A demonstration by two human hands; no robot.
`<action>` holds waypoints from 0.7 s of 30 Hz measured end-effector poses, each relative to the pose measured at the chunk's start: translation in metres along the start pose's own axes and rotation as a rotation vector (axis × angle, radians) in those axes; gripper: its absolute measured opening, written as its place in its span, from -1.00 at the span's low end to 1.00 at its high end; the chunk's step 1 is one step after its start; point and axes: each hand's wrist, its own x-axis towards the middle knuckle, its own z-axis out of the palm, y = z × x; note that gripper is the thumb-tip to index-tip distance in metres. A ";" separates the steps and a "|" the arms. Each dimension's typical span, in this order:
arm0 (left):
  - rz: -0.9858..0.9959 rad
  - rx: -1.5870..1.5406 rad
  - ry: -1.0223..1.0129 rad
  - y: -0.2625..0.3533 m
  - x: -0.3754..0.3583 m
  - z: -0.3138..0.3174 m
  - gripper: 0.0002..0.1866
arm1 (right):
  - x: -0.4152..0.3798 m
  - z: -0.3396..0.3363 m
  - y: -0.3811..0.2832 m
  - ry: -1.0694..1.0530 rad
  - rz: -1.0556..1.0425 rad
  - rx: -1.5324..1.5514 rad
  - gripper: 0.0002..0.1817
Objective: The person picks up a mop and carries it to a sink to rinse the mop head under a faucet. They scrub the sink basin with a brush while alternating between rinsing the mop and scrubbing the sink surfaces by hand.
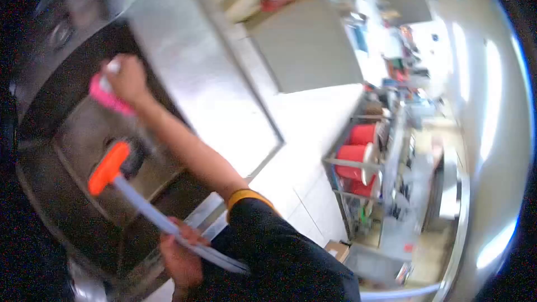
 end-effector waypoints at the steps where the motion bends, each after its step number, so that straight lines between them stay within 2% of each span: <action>1: 0.105 0.112 -0.008 0.002 0.001 -0.002 -0.65 | 0.002 -0.036 -0.029 -0.162 0.081 0.164 -0.65; 3: 0.128 0.187 -0.008 0.011 0.002 0.003 -0.66 | -0.001 -0.079 -0.058 -0.249 0.175 0.195 -0.60; 6: 0.177 0.257 -0.077 0.024 0.001 0.002 -0.60 | -0.006 -0.121 -0.076 -0.254 0.224 0.242 -0.60; 15: 0.236 0.511 -0.047 0.056 -0.021 0.062 -0.59 | -0.018 -0.191 -0.095 -0.072 0.397 0.214 -0.58; 18: 0.207 0.525 -0.101 0.062 -0.022 0.065 -0.58 | -0.024 -0.208 -0.111 -0.041 0.395 0.164 -0.59; 21: 0.158 0.576 0.000 0.056 -0.008 0.062 -0.56 | -0.036 -0.211 -0.105 -0.005 0.356 0.106 -0.58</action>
